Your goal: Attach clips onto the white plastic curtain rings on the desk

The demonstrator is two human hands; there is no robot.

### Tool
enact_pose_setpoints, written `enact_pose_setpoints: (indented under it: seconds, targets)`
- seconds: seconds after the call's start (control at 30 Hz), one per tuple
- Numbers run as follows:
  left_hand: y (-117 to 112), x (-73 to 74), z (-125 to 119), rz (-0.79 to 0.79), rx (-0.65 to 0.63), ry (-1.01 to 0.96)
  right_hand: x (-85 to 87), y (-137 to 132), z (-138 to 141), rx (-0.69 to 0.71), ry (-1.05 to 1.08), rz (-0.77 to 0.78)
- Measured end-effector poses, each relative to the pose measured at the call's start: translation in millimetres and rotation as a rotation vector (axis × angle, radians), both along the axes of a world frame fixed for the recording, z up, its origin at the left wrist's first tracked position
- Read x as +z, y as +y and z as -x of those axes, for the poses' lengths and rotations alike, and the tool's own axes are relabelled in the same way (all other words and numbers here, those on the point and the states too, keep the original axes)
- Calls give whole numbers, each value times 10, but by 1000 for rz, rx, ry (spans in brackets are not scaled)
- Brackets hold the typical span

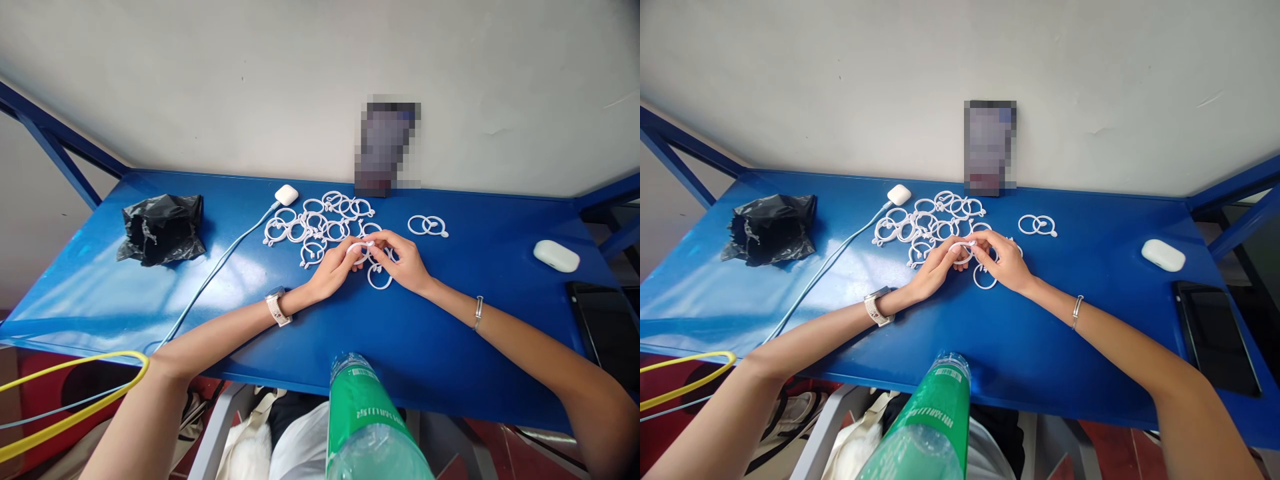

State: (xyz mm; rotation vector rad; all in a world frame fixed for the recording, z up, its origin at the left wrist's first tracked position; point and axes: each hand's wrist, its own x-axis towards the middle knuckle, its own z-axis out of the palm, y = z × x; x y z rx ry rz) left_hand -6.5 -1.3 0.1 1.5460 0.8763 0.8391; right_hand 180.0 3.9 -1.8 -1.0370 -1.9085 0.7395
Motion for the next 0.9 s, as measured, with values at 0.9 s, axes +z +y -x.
enact_pose_setpoints:
  seconds: [0.9]
  targets:
    - [5,-10,-7,-85,-25,63,38,14,7,3,148,148]
